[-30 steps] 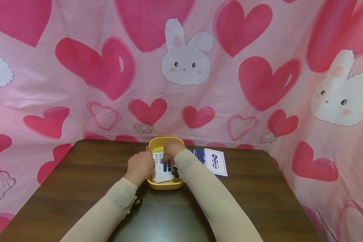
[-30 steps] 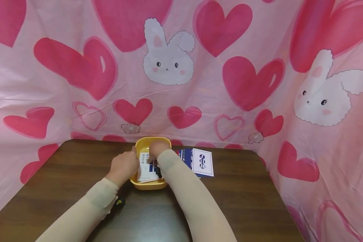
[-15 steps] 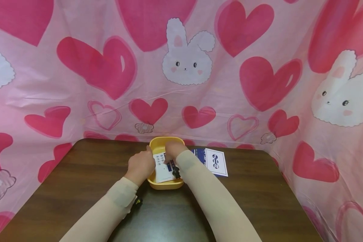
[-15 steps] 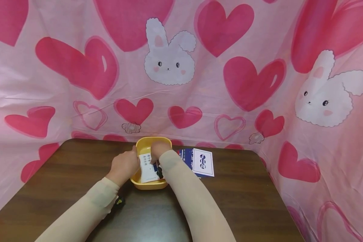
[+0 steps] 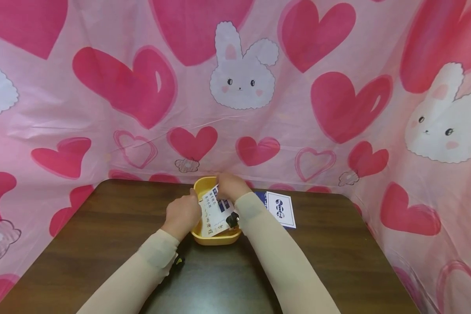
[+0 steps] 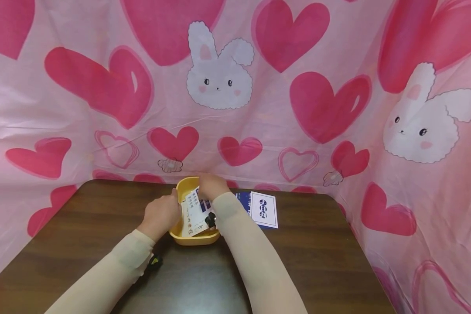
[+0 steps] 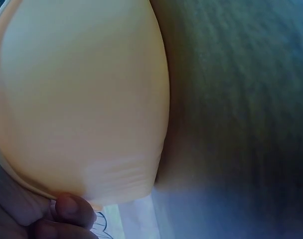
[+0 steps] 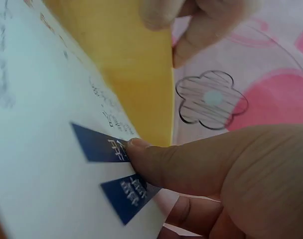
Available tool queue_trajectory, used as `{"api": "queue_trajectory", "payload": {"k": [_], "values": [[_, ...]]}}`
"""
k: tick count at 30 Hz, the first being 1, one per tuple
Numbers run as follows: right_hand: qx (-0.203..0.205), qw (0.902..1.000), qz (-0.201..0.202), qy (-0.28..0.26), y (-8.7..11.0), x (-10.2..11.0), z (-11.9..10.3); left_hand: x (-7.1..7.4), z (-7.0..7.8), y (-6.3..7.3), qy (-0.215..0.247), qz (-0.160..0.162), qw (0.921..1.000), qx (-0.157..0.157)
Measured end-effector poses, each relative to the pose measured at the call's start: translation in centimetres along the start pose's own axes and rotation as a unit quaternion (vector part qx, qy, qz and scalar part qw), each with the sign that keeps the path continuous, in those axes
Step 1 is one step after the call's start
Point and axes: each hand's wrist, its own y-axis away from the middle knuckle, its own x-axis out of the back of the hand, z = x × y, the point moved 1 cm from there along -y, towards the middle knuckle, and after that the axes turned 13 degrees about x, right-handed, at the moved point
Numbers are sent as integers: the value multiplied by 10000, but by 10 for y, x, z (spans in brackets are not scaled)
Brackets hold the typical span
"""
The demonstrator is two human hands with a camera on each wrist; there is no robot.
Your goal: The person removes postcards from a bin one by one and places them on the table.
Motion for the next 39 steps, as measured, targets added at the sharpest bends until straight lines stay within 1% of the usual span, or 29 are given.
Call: {"api": "queue_trajectory", "payload": {"k": [5, 8, 11, 13, 18, 23, 28, 31, 33, 39], "values": [[144, 9995, 252, 143, 4, 12, 6, -1, 2, 0, -87, 106, 9999, -29], [185, 9989, 416, 98, 6, 18, 11, -1, 2, 1, -101, 124, 9999, -15], [240, 9988, 434, -56, 6, 23, 18, -1, 2, 1, -101, 120, 9999, -4], [322, 9986, 382, -199, 6, 26, 23, -1, 1, 1, -93, 105, 9999, 2], [445, 9955, 359, -761, 9, 35, 35, 0, 0, 1, -119, 96, 9999, 28], [464, 9908, 468, -1186, 16, 43, 48, 0, 1, 1, -136, 77, 9999, 32], [502, 9802, 710, -1780, 27, 52, 66, 0, 2, 1, -115, 102, 9999, 24], [431, 9750, 816, -2022, 35, 58, 78, 1, 2, 2, -100, 151, 9998, 3], [387, 9725, 892, -2116, 40, 62, 86, 1, 2, 2, -92, 156, 9998, -5], [304, 9696, 1109, -2160, 53, 75, 109, -1, 2, 1, -75, 116, 9999, 16]]}}
